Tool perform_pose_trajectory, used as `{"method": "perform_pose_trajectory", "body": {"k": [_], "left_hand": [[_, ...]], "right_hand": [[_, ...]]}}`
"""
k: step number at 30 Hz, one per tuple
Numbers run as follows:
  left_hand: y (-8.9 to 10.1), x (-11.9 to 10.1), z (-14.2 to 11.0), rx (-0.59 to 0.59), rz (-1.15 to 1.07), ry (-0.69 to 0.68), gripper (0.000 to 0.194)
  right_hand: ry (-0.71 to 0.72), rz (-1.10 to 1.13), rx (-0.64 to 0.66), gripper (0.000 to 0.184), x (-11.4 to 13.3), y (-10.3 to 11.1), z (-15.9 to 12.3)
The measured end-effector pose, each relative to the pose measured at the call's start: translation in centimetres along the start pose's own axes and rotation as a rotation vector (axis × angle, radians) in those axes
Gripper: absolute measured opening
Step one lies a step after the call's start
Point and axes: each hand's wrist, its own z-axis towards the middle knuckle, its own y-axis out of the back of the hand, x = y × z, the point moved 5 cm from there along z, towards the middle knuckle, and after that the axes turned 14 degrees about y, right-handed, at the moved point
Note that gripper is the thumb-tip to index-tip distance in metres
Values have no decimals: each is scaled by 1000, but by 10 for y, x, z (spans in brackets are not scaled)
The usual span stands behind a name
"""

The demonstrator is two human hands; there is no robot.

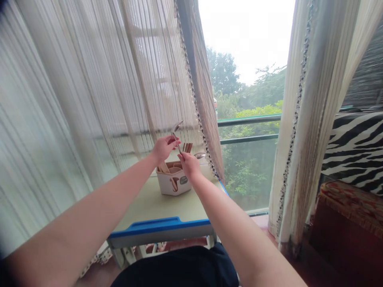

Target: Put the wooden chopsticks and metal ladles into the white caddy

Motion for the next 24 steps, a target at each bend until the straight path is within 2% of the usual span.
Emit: {"method": "perform_pose_trajectory", "body": {"k": [6, 10, 14, 18, 24], "left_hand": [[-14, 9, 18, -3, -13, 1, 11], [-20, 4, 21, 11, -33, -15, 15], [-25, -5, 24, 22, 64, -34, 16], [-29, -11, 24, -21, 141, -138, 9], [-45, 9, 14, -72, 208, -135, 6]], "right_hand": [[-59, 6, -118, 37, -16, -13, -2], [-63, 52, -197, 39, -20, -18, 0], [-105, 102, -243, 39, -24, -23, 9], [-119, 136, -280, 40, -27, -30, 9], [-230, 229, -315, 40, -38, -51, -15]]}}
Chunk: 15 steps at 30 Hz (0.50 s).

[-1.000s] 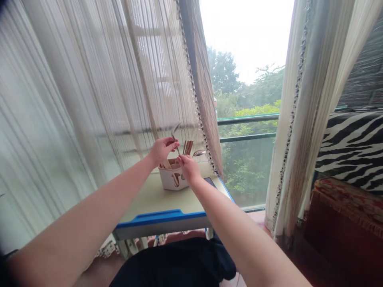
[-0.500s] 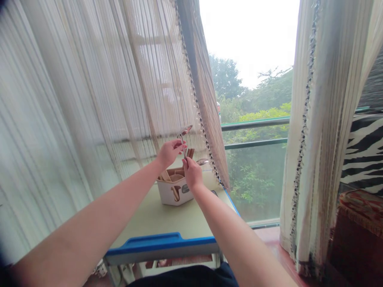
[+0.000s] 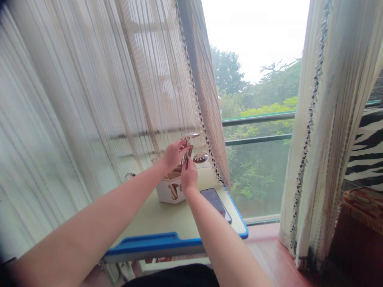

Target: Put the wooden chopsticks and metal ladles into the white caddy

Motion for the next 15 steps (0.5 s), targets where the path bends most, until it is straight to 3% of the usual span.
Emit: {"method": "perform_pose_trajectory", "body": {"k": [5, 8, 12, 15], "left_hand": [[-10, 5, -16, -102, 6, 25, 5], [-10, 9, -17, -185, 80, 24, 9], [-11, 25, -13, -227, 136, 59, 10], [-12, 40, -15, -226, 125, 104, 10]], "right_hand": [[-35, 29, 3, 40, -3, -6, -17], [-26, 76, -109, 38, -6, -7, -33], [-218, 178, -301, 30, -35, -11, -63], [-279, 232, -296, 31, -54, -16, -73]]}}
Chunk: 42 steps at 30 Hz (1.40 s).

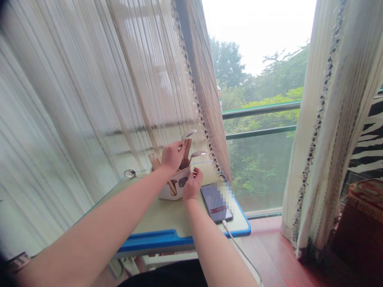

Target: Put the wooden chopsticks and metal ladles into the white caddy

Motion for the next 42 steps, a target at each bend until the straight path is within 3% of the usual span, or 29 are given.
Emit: {"method": "perform_pose_trajectory", "body": {"k": [5, 11, 15, 19, 29, 42], "left_hand": [[-8, 18, -7, 32, 77, 33, 11], [-24, 31, -19, 96, 208, 85, 14], [-33, 38, -27, 159, 412, 91, 17], [-34, 38, -26, 141, 446, 102, 15], [-32, 17, -22, 76, 265, 40, 11], [-5, 11, -8, -92, 69, 13, 7]], "right_hand": [[154, -20, 137, 35, 3, -2, 1], [281, -79, 105, 36, 5, -2, -5], [249, -35, 63, 33, -4, -4, -6], [127, -39, 7, 31, -14, -3, -5], [49, -142, -10, 31, -17, -1, -4], [35, -90, -22, 28, -22, -2, -6]]}}
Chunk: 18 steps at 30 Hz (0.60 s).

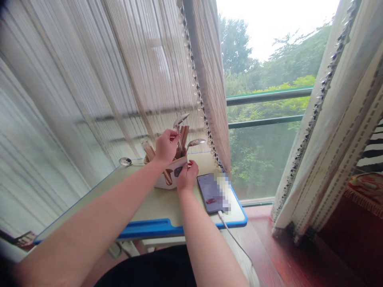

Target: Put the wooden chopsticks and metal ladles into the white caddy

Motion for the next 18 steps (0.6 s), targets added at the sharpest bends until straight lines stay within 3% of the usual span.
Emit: {"method": "perform_pose_trajectory", "body": {"k": [7, 18], "left_hand": [[1, -6, -7, -21, -48, -48, 7], [-15, 15, -15, 206, 43, -42, 5]], "right_hand": [[3, -4, -1, 26, 3, 1, 1], [-23, -4, 1, 24, 0, 0, 0]]}}
